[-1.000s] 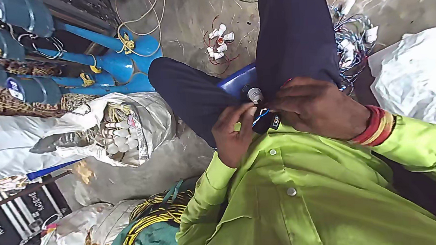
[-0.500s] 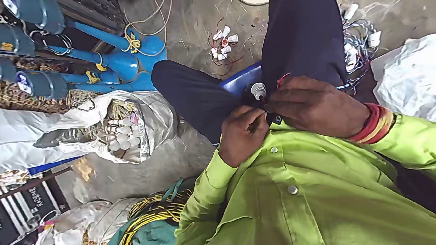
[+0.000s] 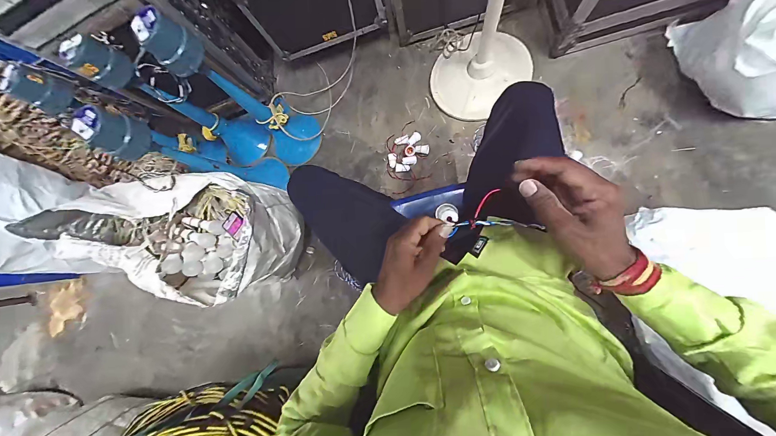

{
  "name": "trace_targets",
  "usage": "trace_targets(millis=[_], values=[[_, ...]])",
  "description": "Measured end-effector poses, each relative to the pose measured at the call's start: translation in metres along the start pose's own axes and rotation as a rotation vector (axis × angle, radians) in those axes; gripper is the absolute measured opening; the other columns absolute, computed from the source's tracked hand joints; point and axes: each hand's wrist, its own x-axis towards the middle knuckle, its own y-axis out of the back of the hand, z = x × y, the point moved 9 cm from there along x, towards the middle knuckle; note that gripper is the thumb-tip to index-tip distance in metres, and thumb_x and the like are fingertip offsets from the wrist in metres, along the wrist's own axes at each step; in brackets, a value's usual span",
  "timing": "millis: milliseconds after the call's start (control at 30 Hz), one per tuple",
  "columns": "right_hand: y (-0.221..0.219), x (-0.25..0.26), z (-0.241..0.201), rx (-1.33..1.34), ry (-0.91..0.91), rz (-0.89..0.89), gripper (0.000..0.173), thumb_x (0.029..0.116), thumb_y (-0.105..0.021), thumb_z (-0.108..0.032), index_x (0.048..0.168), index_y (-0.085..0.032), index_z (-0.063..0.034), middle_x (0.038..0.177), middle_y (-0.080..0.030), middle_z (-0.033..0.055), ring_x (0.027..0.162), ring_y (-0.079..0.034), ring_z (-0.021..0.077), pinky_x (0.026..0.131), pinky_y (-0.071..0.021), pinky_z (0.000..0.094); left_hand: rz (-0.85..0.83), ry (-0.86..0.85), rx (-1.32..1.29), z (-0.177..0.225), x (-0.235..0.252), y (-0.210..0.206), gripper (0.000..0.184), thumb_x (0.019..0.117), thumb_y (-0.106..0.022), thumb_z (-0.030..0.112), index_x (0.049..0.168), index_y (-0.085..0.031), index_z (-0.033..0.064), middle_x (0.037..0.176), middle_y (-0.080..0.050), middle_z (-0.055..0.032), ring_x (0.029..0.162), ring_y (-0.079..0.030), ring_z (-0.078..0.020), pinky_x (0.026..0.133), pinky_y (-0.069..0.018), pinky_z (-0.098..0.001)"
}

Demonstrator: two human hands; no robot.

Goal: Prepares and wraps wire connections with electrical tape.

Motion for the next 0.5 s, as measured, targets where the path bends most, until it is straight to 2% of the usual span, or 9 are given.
trace_targets(millis=[67,133,167,267,333,367,433,500], values=[[0.002,0.000,0.009,-0.081,-0.023,-0.076,0.038,0.1056,-0.051,-0.018,0.136,-0.058,0.0028,0.134,-0.063,0.0150,0.121,-0.063,0.0188,0.104,-0.0534,0.0350,-0.033,0.016,-0.031,-0.003,0.000,-0.001,0.024,0.1055,-0.055,0.017,0.108,-0.069,-0.0018,0.084,-0.070,-0.0048,0.072,-0.068,-0.0104,0.068,-0.0601,-0.0295],[-0.004,-0.002,0.004,-0.195,0.075,-0.179,0.041,0.1052,-0.049,-0.021,0.137,-0.060,0.0008,0.141,-0.060,0.0160,0.134,-0.054,0.0280,0.114,-0.0419,0.0444,-0.053,0.015,-0.043,-0.004,0.000,-0.003,0.024,0.1057,-0.055,0.018,0.108,-0.069,-0.0010,0.080,-0.069,-0.0029,0.067,-0.066,-0.0089,0.063,-0.0589,-0.0272],[-0.010,-0.002,0.000,-0.228,0.143,-0.226,0.040,0.1052,-0.049,-0.023,0.135,-0.063,-0.0010,0.142,-0.060,0.0151,0.136,-0.052,0.0301,0.117,-0.0385,0.0472,-0.058,0.011,-0.034,-0.004,0.000,-0.002,0.023,0.1058,-0.055,0.018,0.108,-0.069,-0.0003,0.080,-0.067,-0.0021,0.065,-0.064,-0.0076,0.061,-0.0574,-0.0251],[-0.026,-0.004,-0.002,-0.246,0.248,-0.324,0.036,0.1050,-0.053,-0.027,0.130,-0.069,-0.0066,0.133,-0.066,0.0102,0.130,-0.056,0.0288,0.114,-0.0410,0.0464,-0.048,0.011,-0.013,-0.006,0.002,0.000,0.022,0.1057,-0.055,0.018,0.107,-0.069,0.0013,0.081,-0.065,-0.0007,0.063,-0.058,-0.0050,0.058,-0.0516,-0.0212],[-0.028,-0.004,0.001,-0.236,0.213,-0.325,0.035,0.1021,-0.058,-0.029,0.127,-0.070,-0.0067,0.122,-0.070,0.0087,0.120,-0.062,0.0248,0.106,-0.0471,0.0419,-0.043,0.033,-0.066,-0.008,0.002,0.001,0.021,0.1054,-0.056,0.017,0.107,-0.069,0.0005,0.082,-0.065,-0.0008,0.063,-0.057,-0.0046,0.057,-0.0509,-0.0209],[-0.028,-0.004,0.002,-0.240,0.186,-0.306,0.037,0.1008,-0.061,-0.031,0.127,-0.069,-0.0064,0.121,-0.070,0.0094,0.118,-0.063,0.0241,0.104,-0.0498,0.0405,-0.043,0.061,-0.128,-0.010,0.002,0.001,0.021,0.1051,-0.056,0.016,0.107,-0.069,-0.0002,0.080,-0.065,-0.0005,0.062,-0.057,-0.0042,0.056,-0.0507,-0.0205],[-0.027,-0.006,-0.005,-0.261,0.198,-0.230,0.047,0.0980,-0.065,-0.037,0.131,-0.066,-0.0031,0.130,-0.063,0.0177,0.125,-0.057,0.0319,0.107,-0.0459,0.0453,-0.059,0.151,-0.304,-0.017,0.000,-0.001,0.020,0.1046,-0.056,0.014,0.105,-0.069,-0.0008,0.076,-0.064,0.0000,0.060,-0.056,-0.0037,0.056,-0.0492,-0.0191],[-0.032,-0.008,-0.019,-0.331,0.320,-0.190,0.044,0.0996,-0.063,-0.042,0.125,-0.068,-0.0072,0.137,-0.058,0.0203,0.134,-0.047,0.0390,0.113,-0.0370,0.0535,-0.085,0.243,-0.444,-0.021,0.002,-0.006,0.020,0.1042,-0.056,0.014,0.103,-0.070,-0.0004,0.074,-0.064,0.0002,0.060,-0.055,-0.0029,0.056,-0.0481,-0.0178]])
